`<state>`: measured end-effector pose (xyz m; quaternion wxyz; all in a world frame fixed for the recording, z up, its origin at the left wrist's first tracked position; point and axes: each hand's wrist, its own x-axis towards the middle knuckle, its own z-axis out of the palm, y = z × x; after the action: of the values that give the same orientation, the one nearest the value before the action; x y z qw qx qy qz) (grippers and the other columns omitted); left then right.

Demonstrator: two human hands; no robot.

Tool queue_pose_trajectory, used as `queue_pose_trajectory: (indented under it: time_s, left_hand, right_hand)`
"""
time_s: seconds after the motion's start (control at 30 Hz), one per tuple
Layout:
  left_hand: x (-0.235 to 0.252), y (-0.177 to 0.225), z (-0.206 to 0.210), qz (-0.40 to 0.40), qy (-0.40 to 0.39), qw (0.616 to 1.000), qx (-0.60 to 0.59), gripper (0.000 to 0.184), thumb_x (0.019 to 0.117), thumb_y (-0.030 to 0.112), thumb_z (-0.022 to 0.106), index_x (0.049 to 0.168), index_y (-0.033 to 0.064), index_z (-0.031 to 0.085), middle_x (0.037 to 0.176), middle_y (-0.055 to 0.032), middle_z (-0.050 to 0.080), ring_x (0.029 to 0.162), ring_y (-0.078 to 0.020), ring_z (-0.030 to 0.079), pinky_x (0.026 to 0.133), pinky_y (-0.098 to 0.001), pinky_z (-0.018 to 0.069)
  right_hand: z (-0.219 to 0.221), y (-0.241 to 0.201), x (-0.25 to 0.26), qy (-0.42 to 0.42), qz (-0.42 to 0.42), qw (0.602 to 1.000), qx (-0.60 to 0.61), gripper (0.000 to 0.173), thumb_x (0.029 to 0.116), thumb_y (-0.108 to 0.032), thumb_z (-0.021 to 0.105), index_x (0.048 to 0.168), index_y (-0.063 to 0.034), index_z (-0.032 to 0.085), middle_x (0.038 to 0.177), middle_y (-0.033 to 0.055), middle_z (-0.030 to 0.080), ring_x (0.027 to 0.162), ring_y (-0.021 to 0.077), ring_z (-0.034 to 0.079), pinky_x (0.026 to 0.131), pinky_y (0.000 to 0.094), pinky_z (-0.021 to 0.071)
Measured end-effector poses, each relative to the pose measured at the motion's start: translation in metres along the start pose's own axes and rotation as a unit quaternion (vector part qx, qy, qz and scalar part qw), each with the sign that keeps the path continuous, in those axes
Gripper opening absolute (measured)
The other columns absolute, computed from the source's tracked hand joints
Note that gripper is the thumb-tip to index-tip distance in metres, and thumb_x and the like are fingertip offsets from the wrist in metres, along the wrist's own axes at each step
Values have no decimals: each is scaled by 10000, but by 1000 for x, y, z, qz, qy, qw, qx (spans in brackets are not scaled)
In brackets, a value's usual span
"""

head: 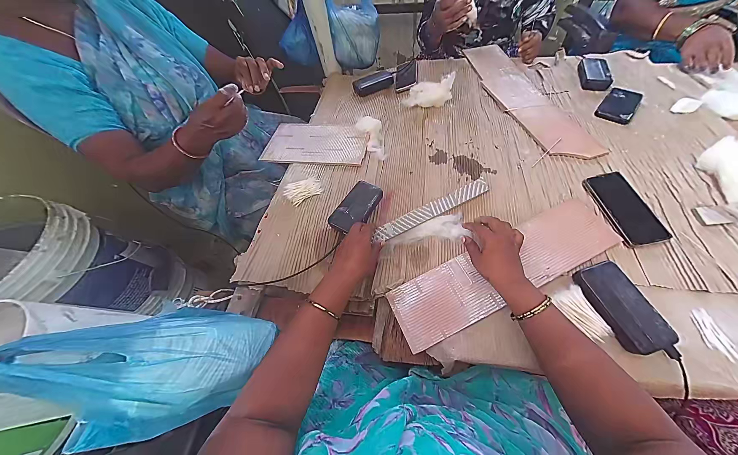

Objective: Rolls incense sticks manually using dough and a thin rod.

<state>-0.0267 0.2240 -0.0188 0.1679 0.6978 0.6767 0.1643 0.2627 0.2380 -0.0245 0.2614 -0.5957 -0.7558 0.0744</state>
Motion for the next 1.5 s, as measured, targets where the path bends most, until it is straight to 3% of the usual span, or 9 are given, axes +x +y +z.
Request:
queue_pose_trajectory:
  time_s: [0.2, 0.37, 0.5, 0.7, 0.97, 1.1, 1.23, 1.33, 1.5]
  left_hand:
    - [-7, 13, -1, -21, 15, 1000, -6, 413, 1012, 195, 667, 1388, 47, 588, 1417, -234, 526, 1174, -408, 631, 959, -575, 544]
    - [2, 47, 4, 142, 11, 989, -29, 263, 1052, 140, 579, 1271, 56, 697, 1263, -190, 649, 1149, -352, 653, 977, -534, 537]
    - [29, 86, 18, 191, -71, 979, -2, 319, 1079, 158, 531, 1365, 147, 672, 1245, -171, 650, 1096, -336, 670, 926, -540, 553]
    - [57, 106, 35, 129, -116, 984, 36, 328, 1081, 244, 543, 1378, 184, 670, 1263, -183, 662, 1180, -373, 640, 974, -582, 518]
    - [51, 112, 40, 100, -113, 986, 77, 348, 1081, 256, 537, 1411, 229, 645, 1307, -178, 637, 1173, -377, 642, 927, -592, 533]
    - [50, 112, 43, 104, -103, 986, 81, 365, 1083, 226, 527, 1435, 205, 624, 1290, -195, 637, 1157, -386, 647, 925, -588, 540]
    - [49, 112, 47, 99, -100, 987, 73, 375, 1089, 234, 512, 1449, 204, 610, 1306, -218, 620, 1161, -409, 641, 922, -605, 539]
    - [48, 111, 42, 100, -115, 987, 53, 406, 1093, 251, 500, 1486, 171, 567, 1340, -248, 593, 1195, -427, 621, 966, -613, 521]
    - [15, 118, 11, 88, -56, 989, -101, 389, 1093, 233, 514, 1396, 3, 598, 1212, -246, 667, 1137, -381, 637, 1023, -541, 485]
  right_hand:
    - [-4, 12, 2, 68, -68, 995, 32, 220, 880, -128, 795, 1098, -109, 787, 1213, 185, 679, 1151, 430, 597, 964, 669, 398]
    - [-2, 36, 19, 28, -193, 979, 65, 228, 817, -191, 845, 1040, -155, 818, 1106, 126, 726, 1120, 393, 610, 948, 610, 427]
    - [-2, 39, 31, -20, -214, 975, 53, 201, 853, -88, 801, 1033, -171, 832, 1099, 102, 754, 1096, 389, 628, 935, 614, 431]
    - [2, 35, 35, -43, -188, 980, 49, 161, 896, -92, 769, 1030, -158, 830, 1124, 92, 756, 1064, 373, 647, 886, 592, 463]
    - [-7, 27, 26, -83, -193, 978, 16, 97, 916, -62, 721, 907, -118, 800, 933, 96, 731, 988, 353, 638, 879, 573, 440]
    - [-29, 21, 0, -64, -191, 974, 100, 91, 913, -40, 701, 901, -87, 779, 897, 79, 721, 946, 324, 630, 846, 554, 435]
    - [-58, 10, -26, -65, -48, 970, 229, 65, 946, -32, 685, 955, -23, 749, 938, 104, 696, 940, 235, 625, 868, 443, 483]
    - [-74, -2, -42, -73, 118, 891, 431, 47, 988, -10, 622, 977, -25, 665, 870, 20, 633, 792, 70, 590, 759, 246, 500]
    - [-110, -28, -65, -65, 262, 715, 645, 145, 1051, -51, 517, 963, -75, 631, 836, 26, 661, 729, 103, 644, 666, 230, 544]
